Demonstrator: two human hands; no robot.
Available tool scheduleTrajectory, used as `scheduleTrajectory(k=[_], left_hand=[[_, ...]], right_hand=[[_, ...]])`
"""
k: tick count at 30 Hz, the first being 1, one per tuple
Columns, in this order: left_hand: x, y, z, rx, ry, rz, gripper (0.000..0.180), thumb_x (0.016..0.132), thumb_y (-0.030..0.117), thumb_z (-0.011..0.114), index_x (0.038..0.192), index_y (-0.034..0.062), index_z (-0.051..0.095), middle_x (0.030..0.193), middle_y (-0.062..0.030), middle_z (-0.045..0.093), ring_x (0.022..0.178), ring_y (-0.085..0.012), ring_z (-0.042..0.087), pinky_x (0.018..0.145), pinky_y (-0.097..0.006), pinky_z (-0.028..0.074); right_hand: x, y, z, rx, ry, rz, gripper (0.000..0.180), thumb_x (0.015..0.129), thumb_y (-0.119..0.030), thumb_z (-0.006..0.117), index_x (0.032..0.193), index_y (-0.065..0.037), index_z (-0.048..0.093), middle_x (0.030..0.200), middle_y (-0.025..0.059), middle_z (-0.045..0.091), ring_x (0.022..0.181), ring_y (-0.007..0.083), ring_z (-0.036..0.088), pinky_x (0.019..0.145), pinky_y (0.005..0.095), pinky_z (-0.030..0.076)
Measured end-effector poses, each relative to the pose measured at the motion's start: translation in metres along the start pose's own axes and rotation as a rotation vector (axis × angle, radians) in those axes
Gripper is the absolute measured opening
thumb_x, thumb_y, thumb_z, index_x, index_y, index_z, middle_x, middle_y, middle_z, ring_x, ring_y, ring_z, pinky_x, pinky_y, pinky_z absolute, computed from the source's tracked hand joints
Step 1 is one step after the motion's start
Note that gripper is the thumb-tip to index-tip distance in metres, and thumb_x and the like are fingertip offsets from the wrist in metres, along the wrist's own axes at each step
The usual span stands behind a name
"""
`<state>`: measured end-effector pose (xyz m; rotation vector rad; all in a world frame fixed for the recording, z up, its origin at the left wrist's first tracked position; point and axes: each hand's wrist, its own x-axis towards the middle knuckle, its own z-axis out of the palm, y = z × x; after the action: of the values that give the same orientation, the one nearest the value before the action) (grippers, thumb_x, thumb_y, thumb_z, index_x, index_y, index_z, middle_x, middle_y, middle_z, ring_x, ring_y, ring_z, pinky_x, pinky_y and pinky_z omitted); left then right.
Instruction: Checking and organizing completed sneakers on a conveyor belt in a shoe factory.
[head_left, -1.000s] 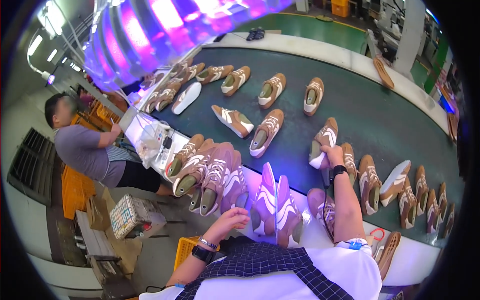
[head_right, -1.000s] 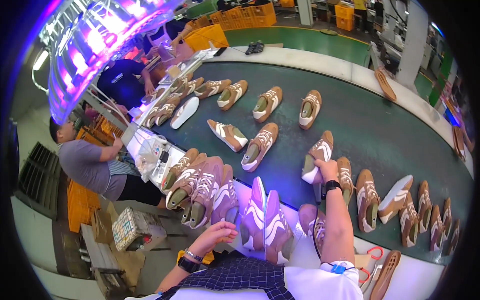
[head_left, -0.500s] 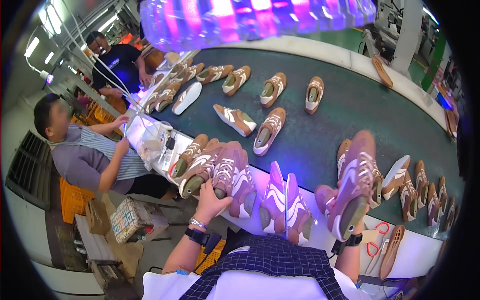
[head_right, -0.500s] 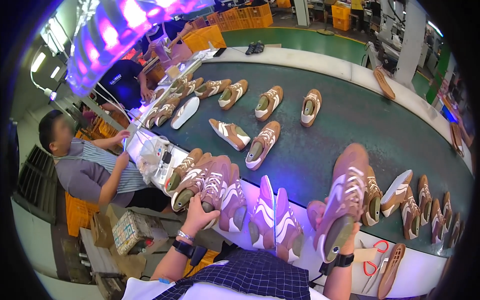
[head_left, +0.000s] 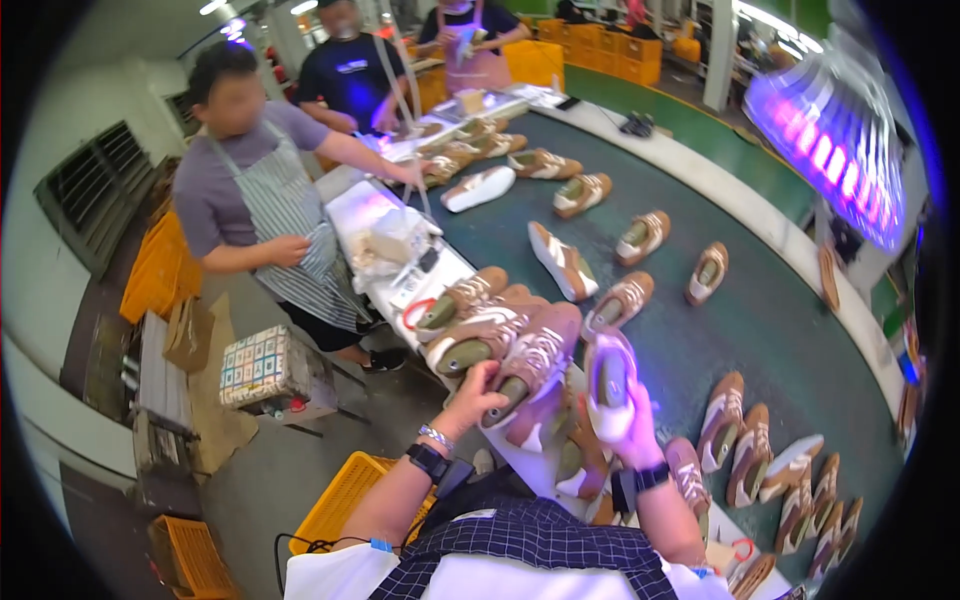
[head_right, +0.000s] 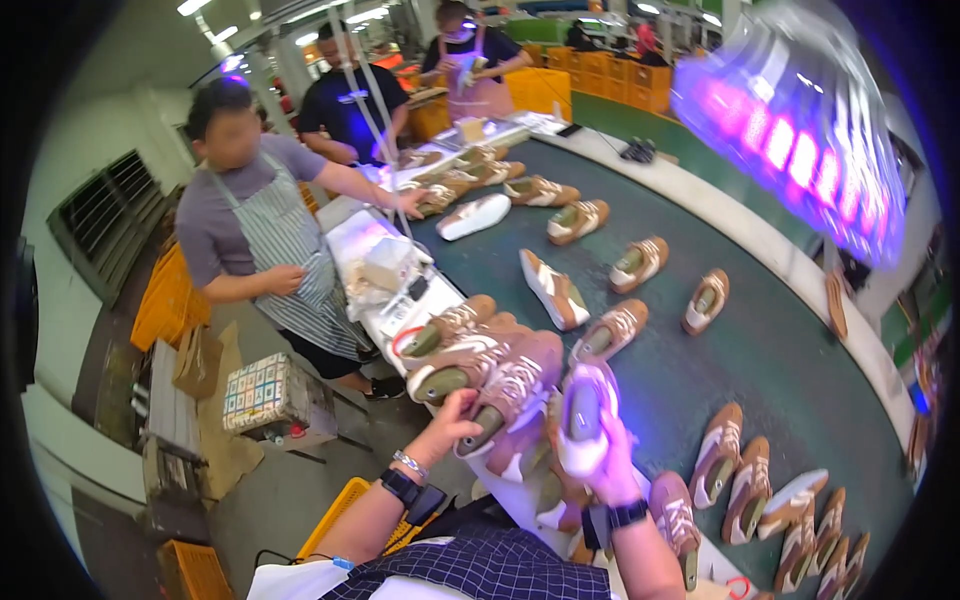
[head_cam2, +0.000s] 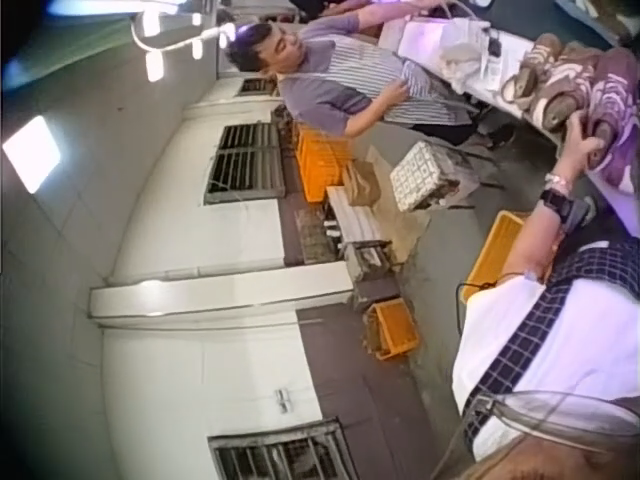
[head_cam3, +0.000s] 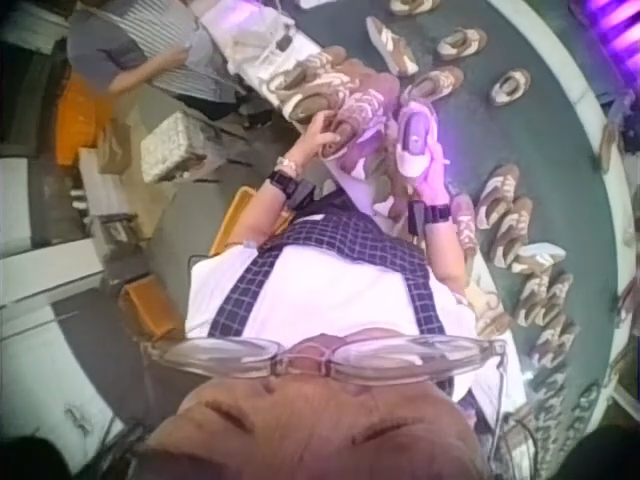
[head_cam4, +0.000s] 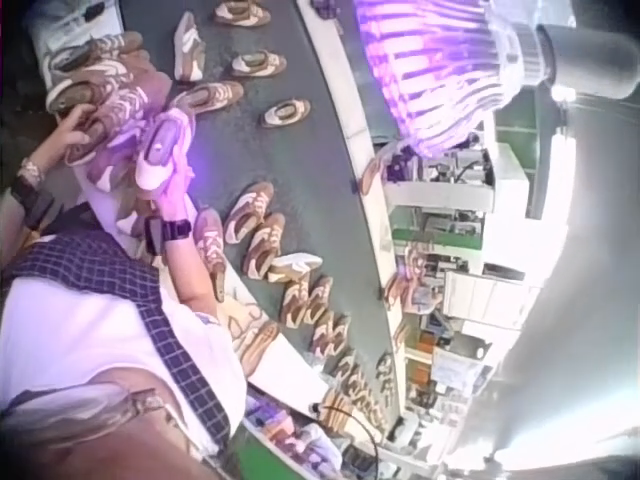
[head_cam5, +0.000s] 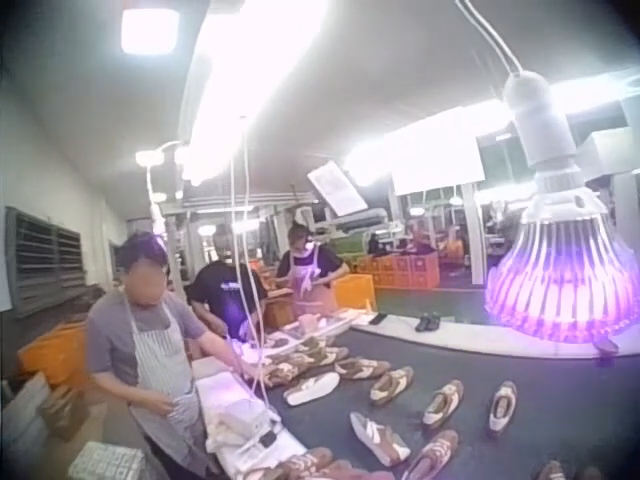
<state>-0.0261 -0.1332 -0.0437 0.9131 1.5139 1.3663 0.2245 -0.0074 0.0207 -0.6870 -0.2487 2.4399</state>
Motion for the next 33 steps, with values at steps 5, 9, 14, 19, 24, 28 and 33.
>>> scheduleTrajectory(k=[5, 9, 14, 19, 24, 28, 33], left_hand=[[-0.006, -0.009, 0.018, 0.541, 0.046, 0.217, 0.087, 0.06, 0.04, 0.075, 0.125, -0.0023, 0.036, 0.12, -0.0234, 0.038, 0.114, -0.0371, 0.037, 0.101, -0.041, 0.03], [-0.009, 0.009, 0.033, 0.686, 0.136, 0.061, 0.091, 0.057, 0.039, 0.075, 0.128, -0.0004, 0.033, 0.119, -0.0249, 0.037, 0.112, -0.0384, 0.037, 0.098, -0.042, 0.032], [0.001, 0.029, 0.041, 0.807, 0.134, -0.043, 0.089, 0.056, 0.033, 0.072, 0.128, -0.0009, 0.031, 0.118, -0.028, 0.038, 0.108, -0.0435, 0.038, 0.096, -0.046, 0.034], [-0.001, 0.04, 0.037, 0.745, 0.071, -0.028, 0.081, 0.059, 0.025, 0.068, 0.129, 0.0024, 0.034, 0.114, -0.0249, 0.045, 0.104, -0.0399, 0.044, 0.092, -0.044, 0.037], [-0.013, 0.052, 0.024, -0.066, -0.102, -0.076, 0.073, 0.063, 0.007, 0.062, 0.13, 0.0037, 0.034, 0.112, -0.0106, 0.052, 0.104, -0.0177, 0.05, 0.087, -0.029, 0.041], [-0.035, 0.07, 0.023, -0.453, -0.155, -0.313, 0.083, 0.062, 0.007, 0.061, 0.138, 0.0081, 0.027, 0.115, -0.0102, 0.049, 0.099, -0.018, 0.052, 0.084, -0.029, 0.044], [-0.043, 0.089, 0.049, -0.573, -0.345, -0.304, 0.091, 0.061, 0.008, 0.062, 0.142, 0.0061, 0.021, 0.114, -0.0079, 0.049, 0.098, -0.0155, 0.051, 0.081, -0.026, 0.043]], right_hand=[[-0.053, 0.009, -0.055, -0.243, -0.055, -0.07, 0.068, 0.072, -0.046, 0.061, 0.118, 0.002, 0.048, 0.1, 0.022, 0.061, 0.086, 0.0349, 0.062, 0.076, 0.0417, 0.053], [-0.073, 0.012, -0.068, -0.325, -0.019, -0.102, 0.072, 0.068, -0.047, 0.062, 0.118, 0.003, 0.047, 0.1, 0.0256, 0.06, 0.083, 0.0348, 0.064, 0.069, 0.0394, 0.056], [-0.092, 0.025, -0.06, -0.293, 0.026, -0.159, 0.073, 0.066, -0.044, 0.064, 0.117, 0.004, 0.047, 0.099, 0.0252, 0.06, 0.084, 0.0349, 0.064, 0.069, 0.0395, 0.056], [-0.103, 0.031, -0.068, -0.218, 0.074, -0.155, 0.073, 0.065, -0.041, 0.066, 0.118, 0.005, 0.047, 0.103, 0.0236, 0.059, 0.088, 0.0352, 0.062, 0.072, 0.0405, 0.056], [-0.112, 0.027, -0.067, -0.249, 0.061, -0.162, 0.076, 0.064, -0.042, 0.066, 0.119, 0.006, 0.046, 0.109, 0.0237, 0.057, 0.093, 0.0347, 0.061, 0.074, 0.0412, 0.055], [-0.12, 0.019, -0.06, -0.338, 0.03, -0.222, 0.08, 0.063, -0.045, 0.065, 0.121, 0.006, 0.045, 0.112, 0.0234, 0.056, 0.096, 0.0352, 0.06, 0.08, 0.0417, 0.053], [-0.133, 0.013, -0.029, -0.298, -0.071, -0.315, 0.098, 0.059, -0.063, 0.067, 0.125, 0.005, 0.042, 0.113, 0.0247, 0.054, 0.096, 0.0358, 0.059, 0.076, 0.0391, 0.053]])
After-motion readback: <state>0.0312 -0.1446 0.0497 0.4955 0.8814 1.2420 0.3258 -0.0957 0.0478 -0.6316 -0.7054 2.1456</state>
